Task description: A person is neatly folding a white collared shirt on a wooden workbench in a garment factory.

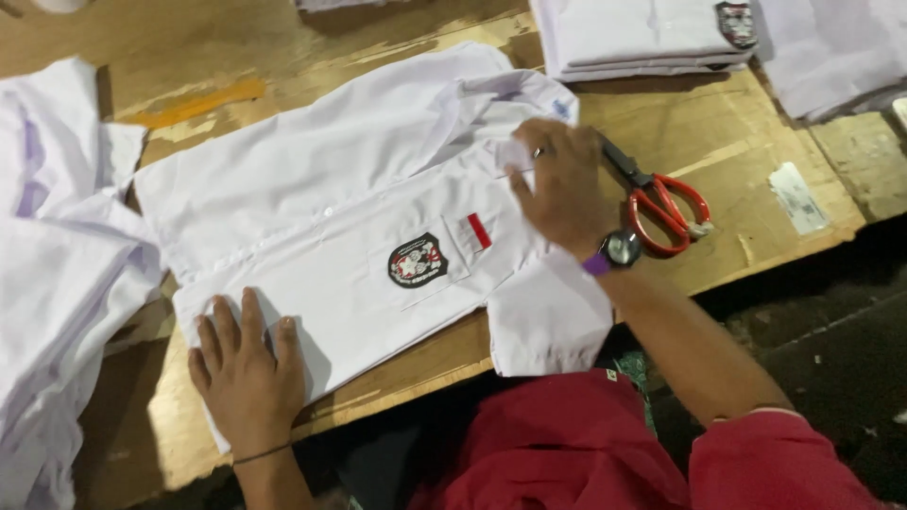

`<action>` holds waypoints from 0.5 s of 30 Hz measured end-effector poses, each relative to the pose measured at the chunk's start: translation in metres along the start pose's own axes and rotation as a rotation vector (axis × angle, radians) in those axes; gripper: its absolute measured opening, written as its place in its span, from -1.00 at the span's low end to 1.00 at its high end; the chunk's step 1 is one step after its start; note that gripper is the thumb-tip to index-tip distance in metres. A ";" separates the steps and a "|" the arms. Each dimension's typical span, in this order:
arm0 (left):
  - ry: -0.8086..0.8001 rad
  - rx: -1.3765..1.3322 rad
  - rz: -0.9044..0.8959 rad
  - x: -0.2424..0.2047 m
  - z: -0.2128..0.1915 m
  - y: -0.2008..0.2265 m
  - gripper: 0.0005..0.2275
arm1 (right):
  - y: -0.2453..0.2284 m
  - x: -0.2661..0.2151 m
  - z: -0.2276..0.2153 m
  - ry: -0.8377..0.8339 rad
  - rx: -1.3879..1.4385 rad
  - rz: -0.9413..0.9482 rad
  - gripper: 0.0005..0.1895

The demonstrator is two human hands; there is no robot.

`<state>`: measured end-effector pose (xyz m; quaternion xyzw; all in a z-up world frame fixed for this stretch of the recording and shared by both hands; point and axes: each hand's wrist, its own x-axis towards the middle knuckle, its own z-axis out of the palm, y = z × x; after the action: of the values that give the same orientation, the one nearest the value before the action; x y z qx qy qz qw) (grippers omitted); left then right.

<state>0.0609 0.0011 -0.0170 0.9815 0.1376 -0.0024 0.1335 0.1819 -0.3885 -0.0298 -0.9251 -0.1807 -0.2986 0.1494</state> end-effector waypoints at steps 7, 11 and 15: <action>0.074 -0.018 0.036 -0.001 0.007 -0.001 -0.41 | -0.050 -0.066 -0.005 -0.460 0.050 0.274 -0.15; 0.087 -0.022 0.063 -0.002 0.008 -0.005 -0.40 | -0.052 -0.065 -0.006 -0.519 -0.010 0.266 -0.24; 0.070 -0.023 0.072 -0.002 0.005 -0.005 -0.39 | -0.050 -0.063 -0.006 -0.548 0.008 0.281 -0.22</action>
<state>0.0577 0.0041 -0.0233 0.9836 0.1068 0.0383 0.1400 0.1098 -0.3621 -0.0546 -0.9865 -0.0860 -0.0136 0.1387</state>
